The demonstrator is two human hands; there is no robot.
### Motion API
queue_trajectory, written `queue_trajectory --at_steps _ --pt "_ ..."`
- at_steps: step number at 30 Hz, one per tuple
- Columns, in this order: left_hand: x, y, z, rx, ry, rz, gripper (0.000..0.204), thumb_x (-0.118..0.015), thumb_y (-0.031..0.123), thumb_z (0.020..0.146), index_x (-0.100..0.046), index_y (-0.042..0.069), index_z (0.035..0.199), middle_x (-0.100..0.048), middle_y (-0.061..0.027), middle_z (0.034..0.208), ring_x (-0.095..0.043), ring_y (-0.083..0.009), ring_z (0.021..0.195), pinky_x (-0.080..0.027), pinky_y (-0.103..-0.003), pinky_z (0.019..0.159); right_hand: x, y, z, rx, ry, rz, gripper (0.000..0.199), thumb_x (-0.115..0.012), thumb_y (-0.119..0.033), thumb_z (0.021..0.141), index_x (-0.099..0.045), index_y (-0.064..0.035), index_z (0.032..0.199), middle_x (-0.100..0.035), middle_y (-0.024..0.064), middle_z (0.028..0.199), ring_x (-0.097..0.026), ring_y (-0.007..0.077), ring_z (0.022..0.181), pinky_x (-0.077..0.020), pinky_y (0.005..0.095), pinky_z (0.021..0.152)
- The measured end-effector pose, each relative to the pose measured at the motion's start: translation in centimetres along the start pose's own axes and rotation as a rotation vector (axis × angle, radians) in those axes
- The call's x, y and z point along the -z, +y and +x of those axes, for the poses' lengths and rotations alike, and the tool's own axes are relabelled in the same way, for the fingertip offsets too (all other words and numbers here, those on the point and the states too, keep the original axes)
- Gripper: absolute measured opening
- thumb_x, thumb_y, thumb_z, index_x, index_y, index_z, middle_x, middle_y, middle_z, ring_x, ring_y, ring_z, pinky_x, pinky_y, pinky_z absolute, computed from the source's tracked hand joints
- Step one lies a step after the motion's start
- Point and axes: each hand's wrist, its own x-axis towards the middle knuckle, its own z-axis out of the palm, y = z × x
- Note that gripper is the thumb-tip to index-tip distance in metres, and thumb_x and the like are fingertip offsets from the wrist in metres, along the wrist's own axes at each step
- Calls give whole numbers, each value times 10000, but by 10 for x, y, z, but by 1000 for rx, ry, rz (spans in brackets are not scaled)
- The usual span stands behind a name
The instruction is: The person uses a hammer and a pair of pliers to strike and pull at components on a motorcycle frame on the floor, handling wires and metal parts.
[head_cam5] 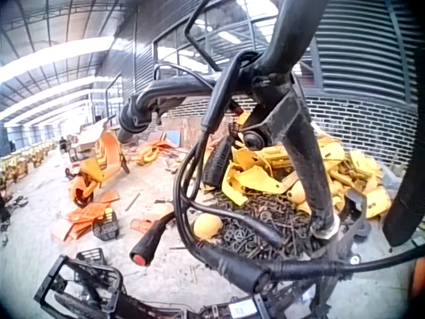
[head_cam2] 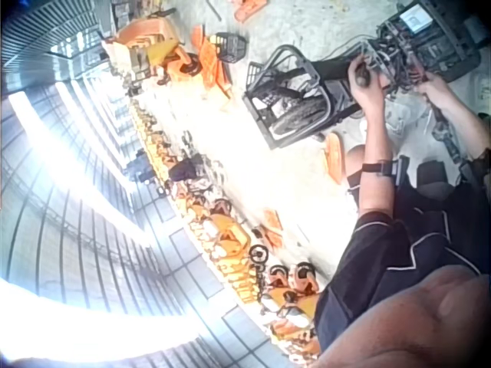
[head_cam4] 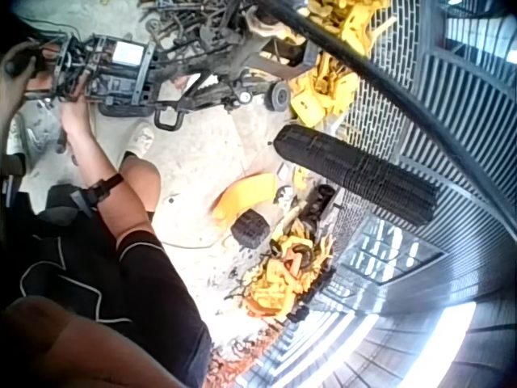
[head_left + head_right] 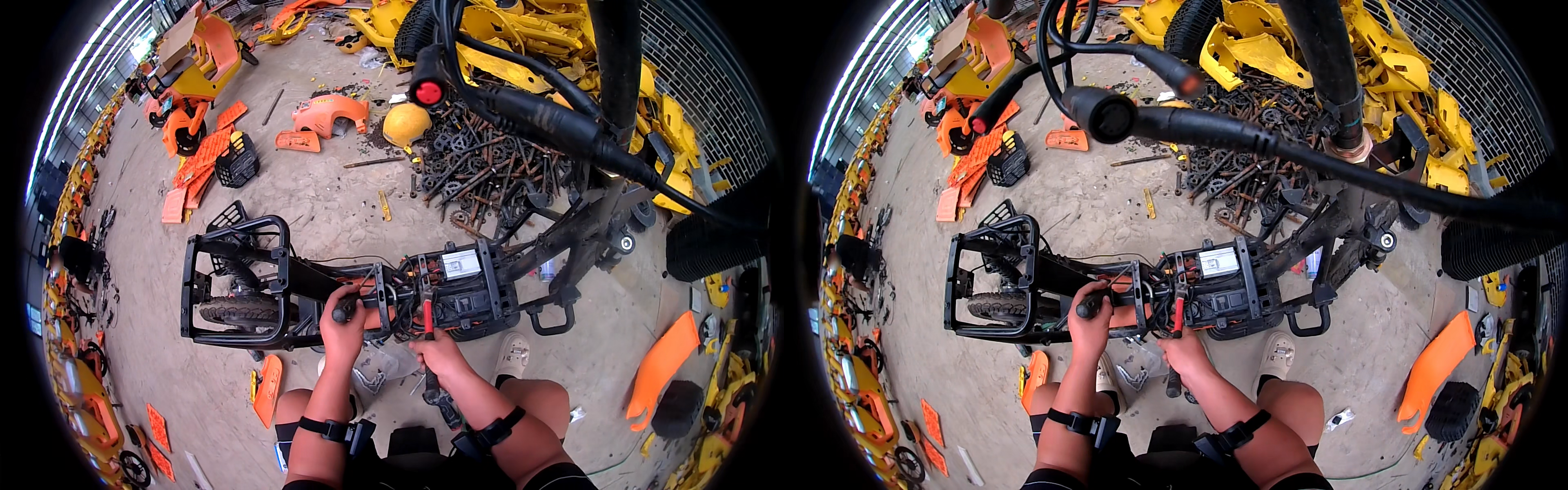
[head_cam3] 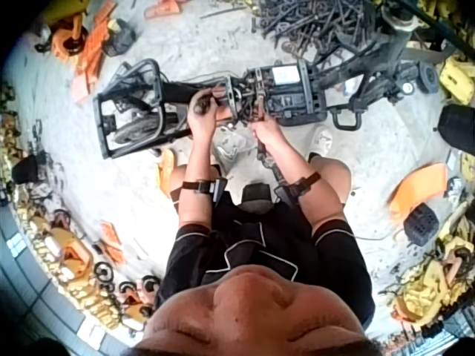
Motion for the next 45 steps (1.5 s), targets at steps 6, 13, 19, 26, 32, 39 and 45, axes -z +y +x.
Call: queue_trajectory --at_steps 6,13,19,26,32,39,45 --pt "2 0 2 -3 -8 -16 276 -643 -29 912 -647 18 1184 -694 -97 1170 -645 -180 1087 -495 -306 960 -3 -2 0 11 8 -1 224 -671 -33 889 -576 -13 1090 -570 24 781 -525 106 605 -429 272 493" --pt "2 3 3 -13 -22 -28 288 -642 -36 908 -642 16 1191 -695 -101 1172 -646 -190 1104 -491 -315 979 -3 0 5 6 -2 -8 234 -666 -27 891 -573 -18 1106 -567 22 775 -521 101 597 -424 267 481" --pt "2 6 4 10 -37 -38 299 -639 -44 906 -637 10 1200 -689 -115 1205 -642 -207 1144 -480 -325 1012 -4 -1 4 9 -1 -11 230 -663 -27 892 -574 -19 1103 -572 23 773 -522 102 593 -426 268 483" --pt "2 9 5 4 -57 -39 314 -635 -58 902 -631 2 1210 -685 -126 1227 -637 -215 1178 -468 -325 1035 -7 -5 1 12 20 30 228 -663 -33 893 -578 -24 1104 -577 26 773 -526 103 594 -430 275 492" --pt "2 6 7 -11 -56 -33 326 -640 -62 897 -628 0 1217 -693 -122 1199 -647 -207 1143 -483 -323 1013 -6 1 7 42 4 44 218 -666 -33 893 -582 -34 1094 -572 20 757 -528 110 594 -424 286 498" --pt "0 8 8 -22 -70 -17 341 -649 -52 900 -616 3 1235 -695 -116 1191 -645 -205 1143 -484 -328 1014 -4 0 9 -2 4 57 216 -667 -35 893 -580 -32 1091 -572 18 759 -533 112 600 -423 285 502" --pt "4 -3 8 -99 -56 -21 333 -649 -61 883 -650 32 1203 -704 -113 1144 -666 -195 1084 -502 -324 970 -3 12 18 66 10 8 209 -699 -39 869 -597 -36 1052 -585 20 757 -537 116 585 -425 292 499"
